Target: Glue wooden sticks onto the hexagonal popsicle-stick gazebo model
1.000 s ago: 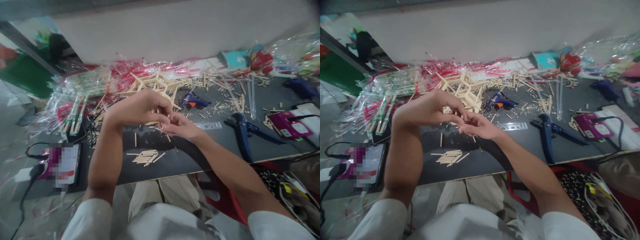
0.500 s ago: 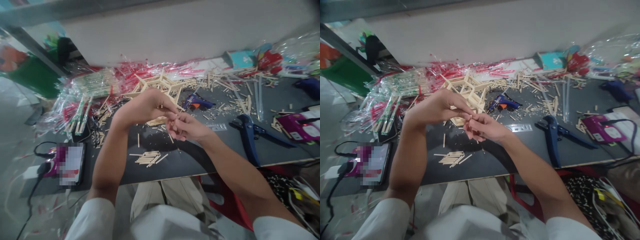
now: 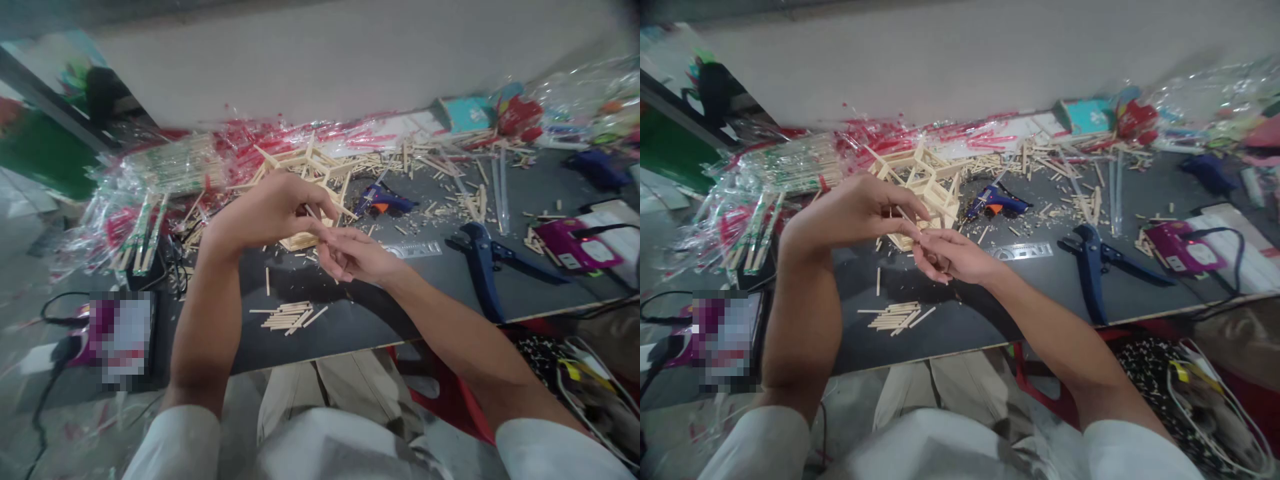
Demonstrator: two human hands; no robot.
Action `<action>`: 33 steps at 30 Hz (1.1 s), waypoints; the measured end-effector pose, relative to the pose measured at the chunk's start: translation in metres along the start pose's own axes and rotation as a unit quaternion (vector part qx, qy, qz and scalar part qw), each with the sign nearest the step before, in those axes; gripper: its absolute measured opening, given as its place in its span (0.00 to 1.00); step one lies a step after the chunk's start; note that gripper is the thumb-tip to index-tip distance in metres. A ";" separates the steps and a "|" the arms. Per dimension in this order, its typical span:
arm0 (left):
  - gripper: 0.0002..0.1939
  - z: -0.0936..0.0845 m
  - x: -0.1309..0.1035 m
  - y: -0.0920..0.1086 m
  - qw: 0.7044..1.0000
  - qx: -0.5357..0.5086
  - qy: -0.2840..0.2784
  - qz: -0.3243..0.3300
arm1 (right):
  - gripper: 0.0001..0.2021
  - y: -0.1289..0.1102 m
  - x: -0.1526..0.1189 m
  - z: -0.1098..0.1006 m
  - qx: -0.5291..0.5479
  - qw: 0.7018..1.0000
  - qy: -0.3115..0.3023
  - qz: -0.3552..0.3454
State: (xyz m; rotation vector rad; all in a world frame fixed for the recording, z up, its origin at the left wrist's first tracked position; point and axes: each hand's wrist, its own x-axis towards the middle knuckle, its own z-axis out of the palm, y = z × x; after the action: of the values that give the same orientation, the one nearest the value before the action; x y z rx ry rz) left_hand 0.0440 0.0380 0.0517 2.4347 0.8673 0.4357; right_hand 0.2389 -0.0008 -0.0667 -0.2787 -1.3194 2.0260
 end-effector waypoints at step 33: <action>0.12 0.006 0.004 -0.026 0.966 0.159 0.105 -0.175 | 0.35 0.023 0.012 0.006 -0.330 0.904 0.268 -0.052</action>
State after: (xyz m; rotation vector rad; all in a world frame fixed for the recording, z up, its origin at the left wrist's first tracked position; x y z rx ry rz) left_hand 0.0372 0.0560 0.0324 2.4691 1.5320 0.4531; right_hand 0.2167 -0.0024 -0.0821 -0.9721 -1.5541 1.2125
